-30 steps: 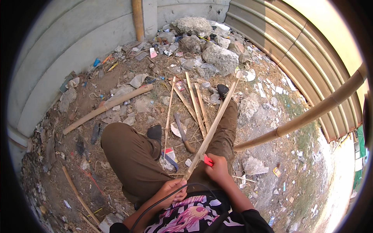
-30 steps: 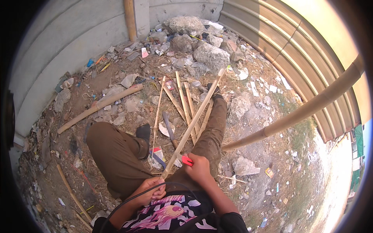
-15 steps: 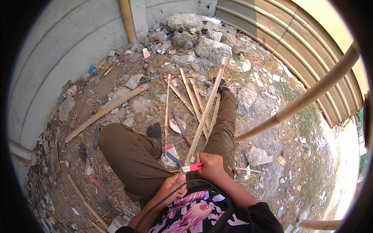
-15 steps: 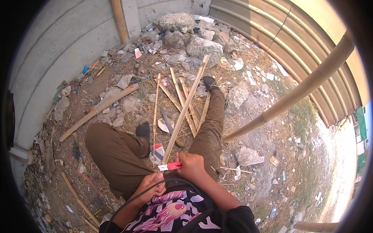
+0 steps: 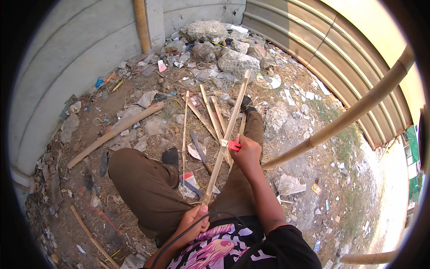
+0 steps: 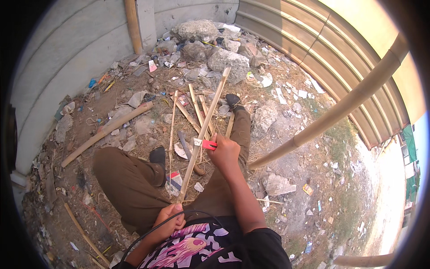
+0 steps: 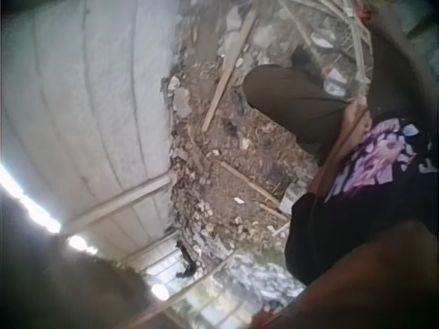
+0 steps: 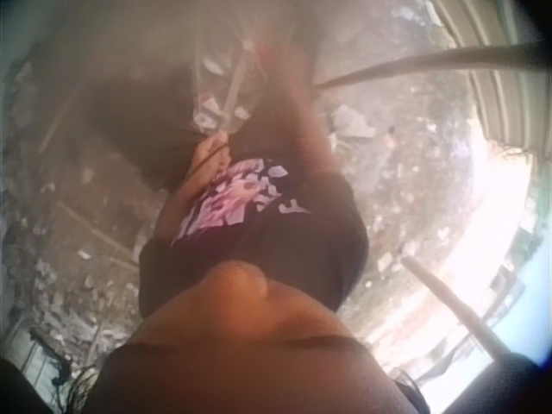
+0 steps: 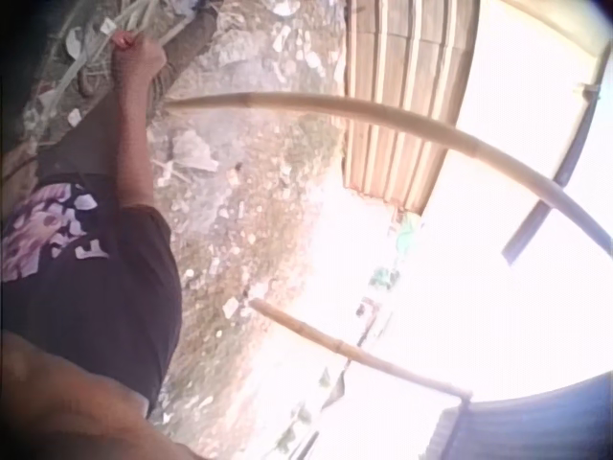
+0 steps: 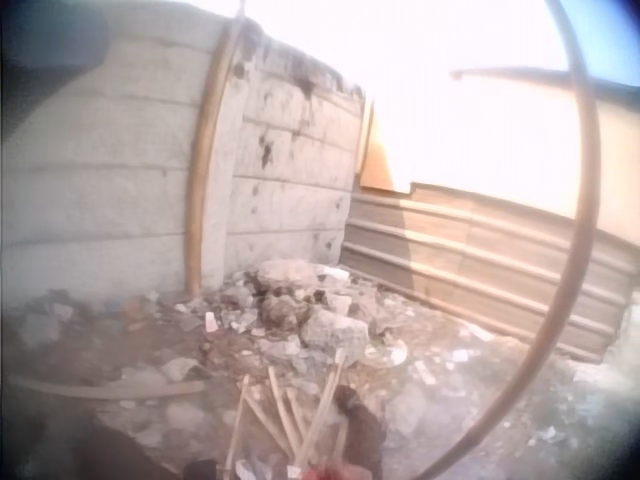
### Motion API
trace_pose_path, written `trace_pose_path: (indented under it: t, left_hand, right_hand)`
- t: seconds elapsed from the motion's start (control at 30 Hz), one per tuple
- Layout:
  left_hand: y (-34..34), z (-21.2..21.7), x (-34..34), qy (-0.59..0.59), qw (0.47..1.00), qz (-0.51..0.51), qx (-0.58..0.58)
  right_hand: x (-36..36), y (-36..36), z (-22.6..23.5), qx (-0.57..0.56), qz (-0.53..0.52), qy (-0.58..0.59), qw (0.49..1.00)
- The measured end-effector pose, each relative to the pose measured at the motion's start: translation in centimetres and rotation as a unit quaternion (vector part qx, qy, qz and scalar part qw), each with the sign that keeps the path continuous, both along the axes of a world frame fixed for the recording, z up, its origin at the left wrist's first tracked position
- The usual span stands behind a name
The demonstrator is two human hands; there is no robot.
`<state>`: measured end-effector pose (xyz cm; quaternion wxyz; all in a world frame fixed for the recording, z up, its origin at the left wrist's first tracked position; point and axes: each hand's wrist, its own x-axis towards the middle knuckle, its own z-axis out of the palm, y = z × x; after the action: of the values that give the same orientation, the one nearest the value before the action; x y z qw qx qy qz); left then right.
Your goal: The person sits on the ground and uses a red utility knife to shave a long bamboo stick. They hold the stick with their left hand and scrape the surface with the knife in their right hand, removing thin strips of bamboo.
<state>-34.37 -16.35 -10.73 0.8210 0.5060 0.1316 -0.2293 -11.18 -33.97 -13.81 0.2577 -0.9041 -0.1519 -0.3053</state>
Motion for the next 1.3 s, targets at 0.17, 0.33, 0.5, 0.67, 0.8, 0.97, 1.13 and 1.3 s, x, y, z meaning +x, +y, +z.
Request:
trace_pose_path:
  t: [0.17,0.33,0.5,0.67,0.8,0.97,1.13,1.3]
  left_hand:
    - [0.0,-0.4,-1.0,-0.025,0.998,-0.045,0.018]
    - [0.9,0.0,-0.7,0.010,0.999,-0.049,-0.002]
    - [0.8,-0.3,0.2,0.036,0.997,-0.047,-0.054]
    - [0.9,-0.2,0.0,0.039,0.997,-0.037,-0.055]
    - [0.7,-0.3,-0.1,0.032,0.998,-0.032,-0.037]
    - [0.4,-0.7,-0.5,0.004,0.999,-0.042,-0.024]
    - [0.2,-1.0,-0.2,0.017,0.999,-0.026,-0.036]
    - [-0.6,-1.2,-0.4,0.045,0.999,-0.016,-0.027]
  right_hand:
    - [9.5,-2.7,0.7,0.215,-0.138,0.239,0.937]
    - [13.5,-9.7,5.0,0.207,-0.232,0.150,0.939]
    - [5.9,-9.2,1.0,0.223,-0.060,0.209,0.950]
    - [-6.8,-3.7,-0.1,0.142,0.108,0.248,0.952]
    - [-10.6,-0.5,-0.5,0.062,0.162,0.213,0.962]
    - [-10.3,-0.3,-1.1,0.034,0.137,0.177,0.974]
    - [-7.4,0.3,-2.8,0.045,0.117,0.144,0.982]
    - [0.3,-0.6,-2.8,0.069,0.016,0.159,0.985]
